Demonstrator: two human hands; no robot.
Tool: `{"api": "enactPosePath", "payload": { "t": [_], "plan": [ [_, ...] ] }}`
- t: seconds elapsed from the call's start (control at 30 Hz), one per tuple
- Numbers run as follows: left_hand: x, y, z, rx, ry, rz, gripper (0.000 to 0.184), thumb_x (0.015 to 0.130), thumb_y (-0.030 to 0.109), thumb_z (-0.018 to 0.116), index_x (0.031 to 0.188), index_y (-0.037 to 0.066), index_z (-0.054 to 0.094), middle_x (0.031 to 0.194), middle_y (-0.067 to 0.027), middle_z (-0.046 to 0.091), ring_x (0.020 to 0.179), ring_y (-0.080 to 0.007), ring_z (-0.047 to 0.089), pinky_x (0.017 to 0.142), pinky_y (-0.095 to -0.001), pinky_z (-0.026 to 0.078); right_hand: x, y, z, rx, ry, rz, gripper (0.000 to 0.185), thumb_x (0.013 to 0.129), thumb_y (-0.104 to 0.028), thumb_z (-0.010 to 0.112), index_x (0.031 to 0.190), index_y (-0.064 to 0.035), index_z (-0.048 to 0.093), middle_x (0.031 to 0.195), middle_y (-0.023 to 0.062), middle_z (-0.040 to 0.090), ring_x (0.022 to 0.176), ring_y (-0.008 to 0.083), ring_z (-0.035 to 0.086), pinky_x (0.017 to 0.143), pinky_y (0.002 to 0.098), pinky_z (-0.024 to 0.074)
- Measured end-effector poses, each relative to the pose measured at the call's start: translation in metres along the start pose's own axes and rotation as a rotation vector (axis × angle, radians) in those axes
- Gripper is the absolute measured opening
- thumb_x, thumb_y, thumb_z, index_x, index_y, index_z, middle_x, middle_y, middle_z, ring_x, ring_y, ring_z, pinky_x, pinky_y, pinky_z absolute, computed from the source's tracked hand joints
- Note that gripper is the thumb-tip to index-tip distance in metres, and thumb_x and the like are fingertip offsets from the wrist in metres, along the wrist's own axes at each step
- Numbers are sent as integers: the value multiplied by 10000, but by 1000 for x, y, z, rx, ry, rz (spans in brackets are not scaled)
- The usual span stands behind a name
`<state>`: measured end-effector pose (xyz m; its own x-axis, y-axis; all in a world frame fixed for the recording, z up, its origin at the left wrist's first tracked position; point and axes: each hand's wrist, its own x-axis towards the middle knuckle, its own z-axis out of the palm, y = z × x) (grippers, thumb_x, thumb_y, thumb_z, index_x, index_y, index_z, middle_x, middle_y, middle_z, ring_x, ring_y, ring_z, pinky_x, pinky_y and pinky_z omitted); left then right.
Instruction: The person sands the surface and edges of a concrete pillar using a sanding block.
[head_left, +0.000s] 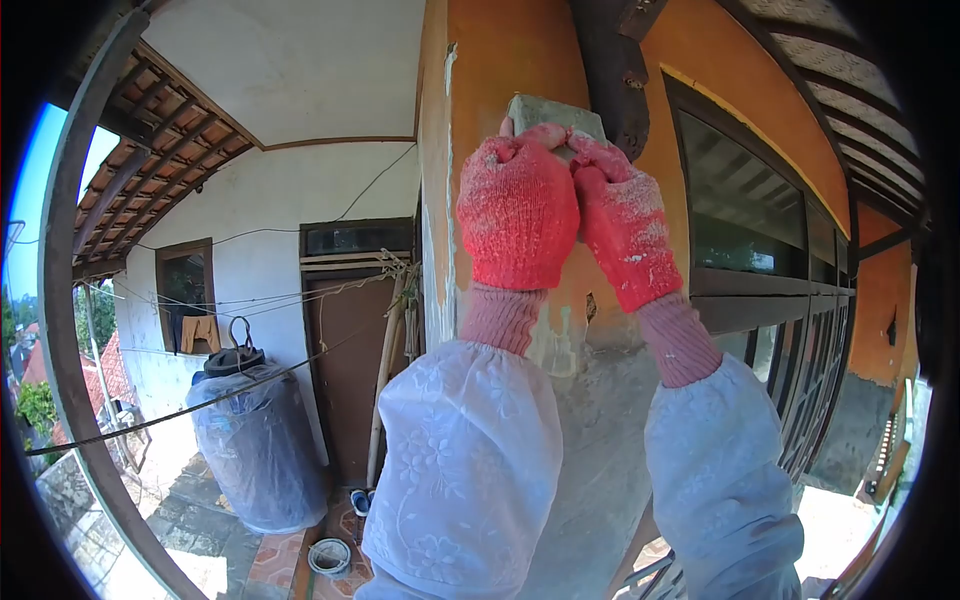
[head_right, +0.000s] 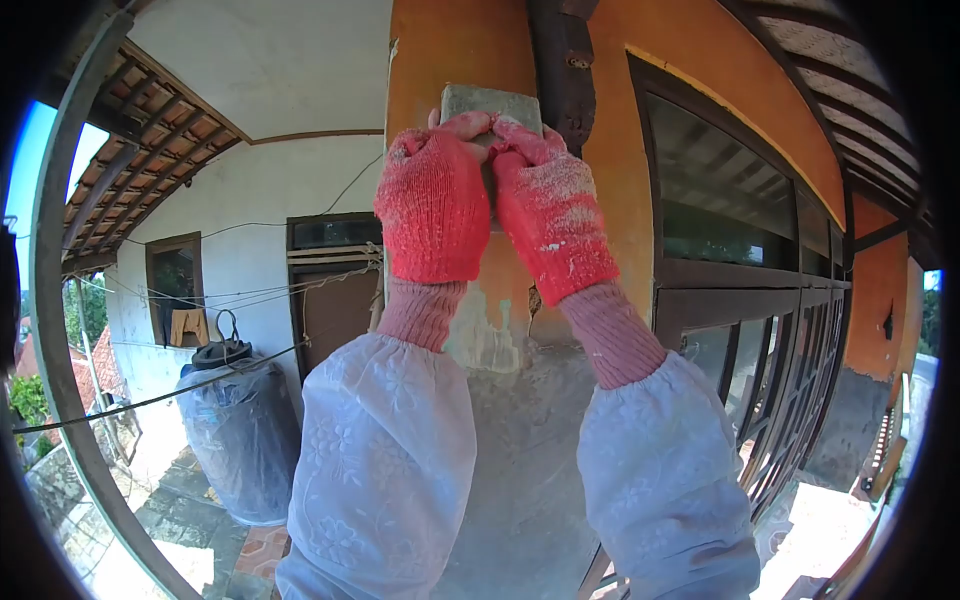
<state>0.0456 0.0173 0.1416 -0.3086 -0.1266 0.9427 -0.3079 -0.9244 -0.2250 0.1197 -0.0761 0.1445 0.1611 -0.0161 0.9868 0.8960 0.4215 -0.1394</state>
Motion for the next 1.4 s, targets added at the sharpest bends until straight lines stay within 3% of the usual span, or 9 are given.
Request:
{"api": "enactPosePath", "payload": {
  "t": [0.13,0.3,0.4,0.7,0.87,0.97,1.07,1.13,1.4],
  "plan": [
    [-37,14,-7,-446,-55,-317,203,825,20,626,990,101,711,1154,-76,685,1108,-280,586,1126,-373,377,-44,7,-2,-133,31,-77,286,930,-151,537,1156,-75,696,1122,186,694,1166,368,606,995,355,481],
    [31,-9,9,194,42,94,162,851,24,629,994,52,699,1143,-77,685,1167,-238,566,1121,-383,381,40,-6,3,-270,-15,-216,286,928,-143,528,1148,-84,700,1131,156,695,1144,390,608,1001,370,482],
    [18,-2,8,-256,85,-76,193,853,98,627,1016,75,728,1105,-194,694,1273,-346,543,1098,-399,392,28,-1,-6,-333,-102,-406,282,928,-141,529,1139,-81,705,1166,165,682,1136,373,619,991,361,487],
    [21,-2,1,184,64,148,145,836,-17,637,944,54,702,1121,-105,693,1143,-249,613,1162,-413,349,22,-6,6,-71,-2,-99,277,899,-110,585,1143,-80,712,1245,198,626,1065,353,661,904,367,525],
    [-43,9,-12,-209,86,127,263,809,74,641,1066,58,697,1084,-127,690,1106,-316,623,1147,-388,354,-43,-4,-13,-206,-67,-88,289,896,-123,595,1160,-95,707,1226,215,630,1079,361,652,908,369,520],
    [-58,34,-25,-663,-36,-538,259,817,68,647,1069,54,704,1089,-137,682,1102,-328,628,1151,-388,352,-75,-10,-10,-196,-37,-74,293,898,-144,598,1168,-102,702,1177,225,650,1105,375,634,932,386,514],
    [-16,13,-11,-529,-18,-461,247,818,60,648,1055,46,717,1067,-166,689,1121,-331,630,1156,-381,340,-16,-2,2,-224,1,-97,295,899,-143,597,1172,-107,701,1149,229,660,1131,378,619,943,388,513],
    [21,-9,-2,23,78,53,222,825,43,635,1028,38,726,1052,-181,699,1162,-321,618,1145,-372,344,27,-5,4,-306,-17,-255,294,902,-145,593,1173,-111,702,1150,230,658,1124,379,624,939,385,515],
    [-33,3,-8,-239,13,-58,190,857,110,627,1017,79,723,1103,-136,688,1098,-324,615,1029,-378,446,-44,-9,-2,-190,2,33,281,915,-128,561,1159,-112,699,1225,216,620,1071,369,648,893,386,533]
  ]
}}
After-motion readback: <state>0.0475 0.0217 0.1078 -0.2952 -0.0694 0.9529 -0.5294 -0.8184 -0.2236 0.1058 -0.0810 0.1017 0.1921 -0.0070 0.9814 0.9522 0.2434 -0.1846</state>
